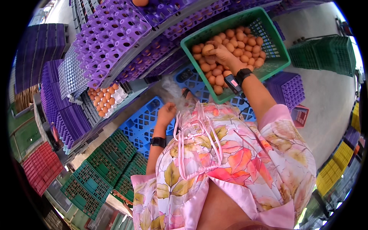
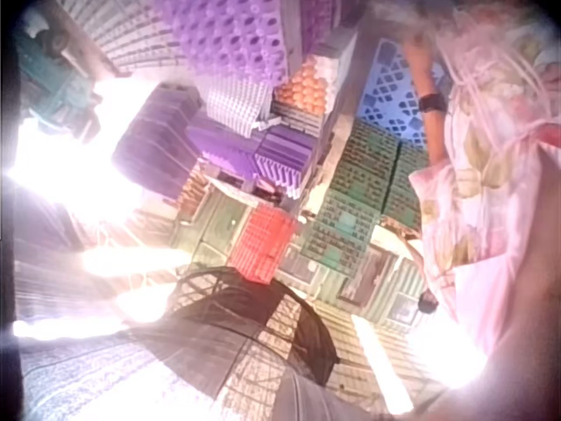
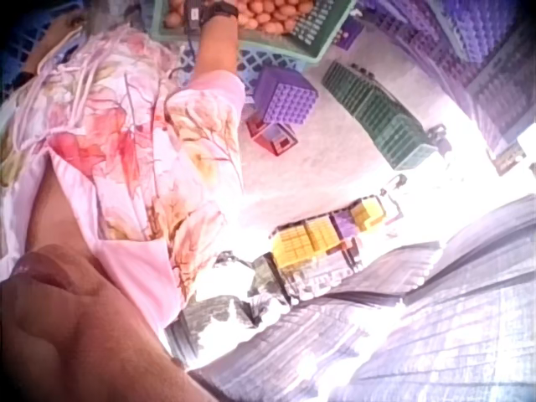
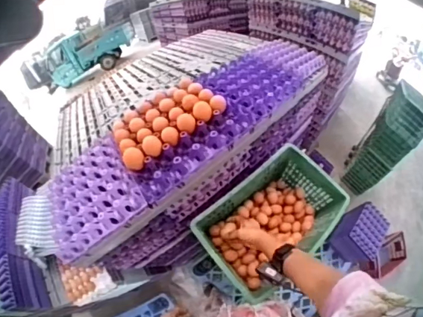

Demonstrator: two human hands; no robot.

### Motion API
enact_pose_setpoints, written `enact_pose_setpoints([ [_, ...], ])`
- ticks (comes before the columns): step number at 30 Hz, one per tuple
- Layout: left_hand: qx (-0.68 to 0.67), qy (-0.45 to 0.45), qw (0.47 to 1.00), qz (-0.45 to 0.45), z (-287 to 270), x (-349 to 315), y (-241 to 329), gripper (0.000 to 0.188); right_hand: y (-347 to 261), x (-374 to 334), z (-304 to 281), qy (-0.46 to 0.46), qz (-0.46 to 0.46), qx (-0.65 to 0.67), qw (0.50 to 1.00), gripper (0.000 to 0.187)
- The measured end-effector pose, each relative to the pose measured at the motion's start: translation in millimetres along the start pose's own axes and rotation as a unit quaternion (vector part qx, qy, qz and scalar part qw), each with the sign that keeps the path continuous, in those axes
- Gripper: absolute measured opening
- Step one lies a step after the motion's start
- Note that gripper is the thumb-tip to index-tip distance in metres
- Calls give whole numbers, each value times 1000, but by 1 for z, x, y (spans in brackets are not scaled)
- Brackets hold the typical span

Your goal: The person sorts eggs from a green plastic crate into purple egg trays by hand. They move full trays onto stacks and arrange empty crates on pallets.

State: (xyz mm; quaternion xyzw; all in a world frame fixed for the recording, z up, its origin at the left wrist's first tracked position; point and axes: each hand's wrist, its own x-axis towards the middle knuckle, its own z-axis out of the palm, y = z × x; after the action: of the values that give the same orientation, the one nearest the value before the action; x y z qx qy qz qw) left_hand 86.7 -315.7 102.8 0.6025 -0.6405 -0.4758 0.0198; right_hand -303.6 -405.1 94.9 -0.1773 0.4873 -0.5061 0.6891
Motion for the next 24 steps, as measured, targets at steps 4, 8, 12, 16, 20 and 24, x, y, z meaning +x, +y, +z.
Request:
enact_pose_setpoints([
  [4,-21,0,999,-33,-1,-4,-5,26,-18,-8,36,47,47,-80,995,58],
  [8,-12,-6,1000,-24,-1,0,-17,26,3,14,13,-6,11,-149,989,59],
  [12,-21,-4,999,-39,3,-3,-28,27,-57,-65,77,29,44,-76,996,63],
  [16,-36,-18,999,-31,8,10,-38,27,-16,-37,47,-26,13,53,998,65],
  [20,-29,-16,999,-27,6,10,-18,27,-20,-26,56,-62,51,-20,997,65],
  [24,-14,-25,999,-22,3,4,-10,27,-18,-11,48,-103,25,-69,992,58],
])
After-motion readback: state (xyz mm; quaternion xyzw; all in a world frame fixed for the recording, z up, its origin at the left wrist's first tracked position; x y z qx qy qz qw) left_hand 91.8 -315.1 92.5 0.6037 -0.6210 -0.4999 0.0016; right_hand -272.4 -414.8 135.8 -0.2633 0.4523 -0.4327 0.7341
